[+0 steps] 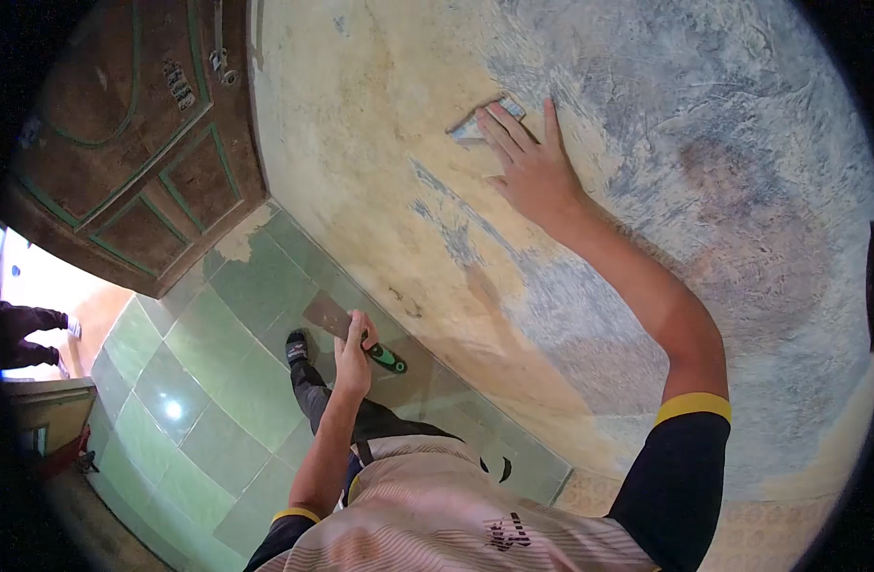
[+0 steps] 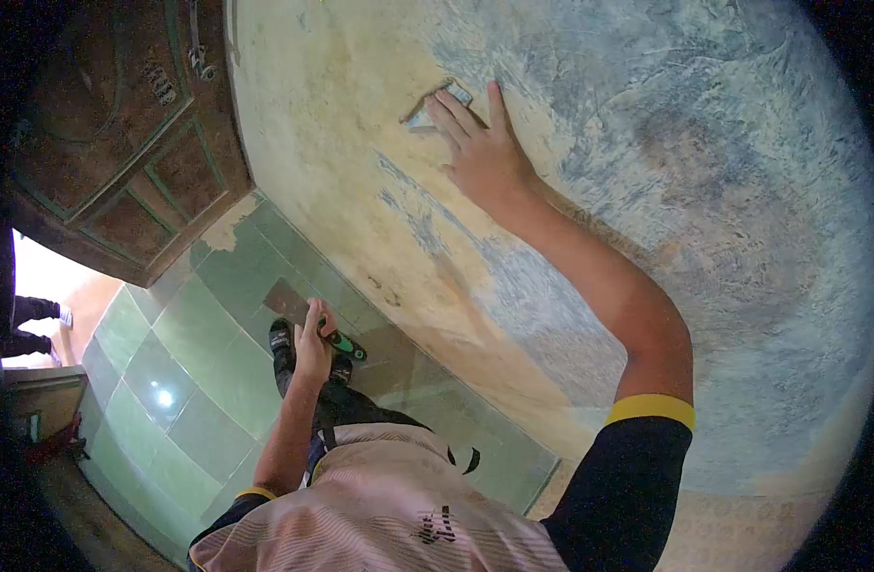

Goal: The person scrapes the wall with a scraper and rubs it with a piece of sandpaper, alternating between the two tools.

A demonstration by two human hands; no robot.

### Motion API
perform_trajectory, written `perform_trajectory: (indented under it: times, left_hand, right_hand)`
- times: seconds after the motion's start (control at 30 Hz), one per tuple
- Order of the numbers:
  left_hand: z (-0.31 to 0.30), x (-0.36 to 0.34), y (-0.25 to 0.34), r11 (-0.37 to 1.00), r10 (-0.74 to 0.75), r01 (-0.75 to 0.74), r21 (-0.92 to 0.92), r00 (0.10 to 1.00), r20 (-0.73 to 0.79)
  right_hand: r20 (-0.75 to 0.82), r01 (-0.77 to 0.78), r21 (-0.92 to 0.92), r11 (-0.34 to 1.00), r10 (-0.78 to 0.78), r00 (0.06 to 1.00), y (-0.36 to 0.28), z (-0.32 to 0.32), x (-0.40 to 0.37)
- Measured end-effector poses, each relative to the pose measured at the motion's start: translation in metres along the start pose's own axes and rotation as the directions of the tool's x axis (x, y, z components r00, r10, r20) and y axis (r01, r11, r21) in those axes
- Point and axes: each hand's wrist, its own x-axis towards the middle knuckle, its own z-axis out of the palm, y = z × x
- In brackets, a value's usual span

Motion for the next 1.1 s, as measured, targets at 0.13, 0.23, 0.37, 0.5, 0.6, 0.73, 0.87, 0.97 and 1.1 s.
perform_trajectory:
  times: [0.13,0.23,0.37,0.5,0.6,0.73,0.87,0.97,1.1]
  left_hand:
    - [0.011,0.005,0.006,0.999,0.024,-0.021,-0.047,0.998,0.058]
    - [0.003,0.01,0.006,0.997,0.04,-0.035,-0.074,0.997,0.07]
    - [-0.014,0.014,0.001,0.998,0.02,-0.021,-0.053,1.0,-0.02]
    - [-0.012,0.017,0.006,0.998,0.003,-0.005,-0.062,1.0,-0.029]
    - [-0.006,0.023,0.01,0.997,-0.018,0.019,-0.072,1.0,0.024]
    - [0.002,0.028,0.026,0.996,-0.015,0.026,-0.087,0.992,0.127]
    - [-0.032,0.035,0.024,0.987,-0.152,0.155,-0.038,0.985,0.076]
    - [-0.048,0.037,0.039,0.954,-0.294,0.292,-0.076,0.955,-0.029]
    - [-0.067,0.054,0.039,0.921,-0.355,0.338,-0.193,0.933,-0.061]
  right_hand:
    - [0.055,-0.03,-0.048,0.998,0.033,0.998,0.004,0.006,-0.055]
    - [0.195,-0.05,-0.05,0.997,0.059,0.979,0.004,0.004,-0.136]
    - [0.113,-0.103,0.023,0.994,0.1,0.989,0.01,0.012,-0.149]
    - [-0.009,-0.172,0.085,0.981,0.173,0.985,0.002,0.005,-0.049]
    - [-0.075,-0.168,0.165,0.972,0.182,0.98,-0.019,0.01,0.023]
    - [0.233,0.211,-0.348,0.914,-0.133,0.963,-0.044,0.031,0.002]
    - [0.139,0.131,-0.232,0.964,-0.1,0.985,-0.029,0.039,-0.068]
    - [0.121,-0.011,0.127,0.992,-0.004,0.993,0.003,0.011,-0.072]
    - [-0.063,-0.177,0.154,0.972,0.188,0.98,0.038,-0.026,-0.011]
